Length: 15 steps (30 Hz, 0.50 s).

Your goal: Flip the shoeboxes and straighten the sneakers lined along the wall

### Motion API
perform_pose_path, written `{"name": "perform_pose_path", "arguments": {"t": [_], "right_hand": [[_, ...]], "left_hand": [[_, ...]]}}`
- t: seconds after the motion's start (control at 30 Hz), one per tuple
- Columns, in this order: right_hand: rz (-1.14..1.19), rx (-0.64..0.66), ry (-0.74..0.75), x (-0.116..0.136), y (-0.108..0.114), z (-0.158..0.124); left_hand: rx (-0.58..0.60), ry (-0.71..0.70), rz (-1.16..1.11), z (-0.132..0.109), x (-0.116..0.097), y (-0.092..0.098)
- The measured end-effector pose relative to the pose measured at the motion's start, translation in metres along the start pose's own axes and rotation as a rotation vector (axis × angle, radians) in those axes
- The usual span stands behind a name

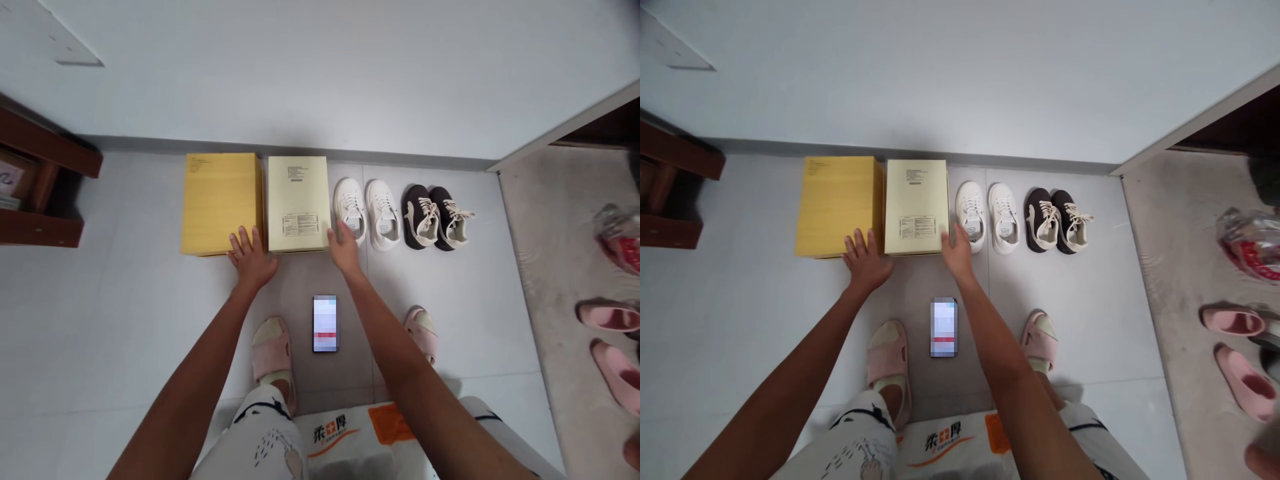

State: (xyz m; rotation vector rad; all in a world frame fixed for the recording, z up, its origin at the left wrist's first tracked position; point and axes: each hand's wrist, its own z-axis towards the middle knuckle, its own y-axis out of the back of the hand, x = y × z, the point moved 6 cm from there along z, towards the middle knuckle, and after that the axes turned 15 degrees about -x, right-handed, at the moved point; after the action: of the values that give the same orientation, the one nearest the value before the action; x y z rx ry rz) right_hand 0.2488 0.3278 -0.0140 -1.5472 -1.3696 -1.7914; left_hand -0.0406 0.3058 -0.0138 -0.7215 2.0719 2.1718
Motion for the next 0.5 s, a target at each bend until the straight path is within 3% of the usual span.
{"name": "perform_pose_path", "arguments": {"t": [0.07,0.13,0.2,0.23,0.3,0.37,0.4,0.5], "right_hand": [[-0.138,-0.102,0.063,-0.002,0.043,0.016],[-0.414,-0.116,0.039,-0.012,0.077,0.034],[-0.684,-0.008,-0.001,-0.023,0.091,0.048],[-0.785,0.05,-0.012,-0.027,0.092,0.052],[-0.892,0.117,-0.015,-0.031,0.089,0.06],[-0.898,0.114,-0.021,-0.032,0.086,0.067],[-0.872,0.1,-0.026,-0.033,0.087,0.072],[-0.703,-0.008,-0.034,-0.037,0.106,0.089]], "left_hand": [[-0.023,-0.038,-0.002,-0.005,-0.004,0.006],[-0.101,-0.104,-0.062,-0.013,-0.025,0.01],[-0.115,-0.234,-0.191,-0.025,-0.07,0.0],[-0.068,-0.317,-0.271,-0.033,-0.1,-0.012],[0.147,-0.457,-0.415,-0.048,-0.165,-0.046],[0.303,-0.413,-0.438,-0.051,-0.216,-0.082],[0.355,-0.326,-0.405,-0.048,-0.231,-0.099],[0.382,-0.083,-0.435,-0.03,-0.25,-0.125]]}}
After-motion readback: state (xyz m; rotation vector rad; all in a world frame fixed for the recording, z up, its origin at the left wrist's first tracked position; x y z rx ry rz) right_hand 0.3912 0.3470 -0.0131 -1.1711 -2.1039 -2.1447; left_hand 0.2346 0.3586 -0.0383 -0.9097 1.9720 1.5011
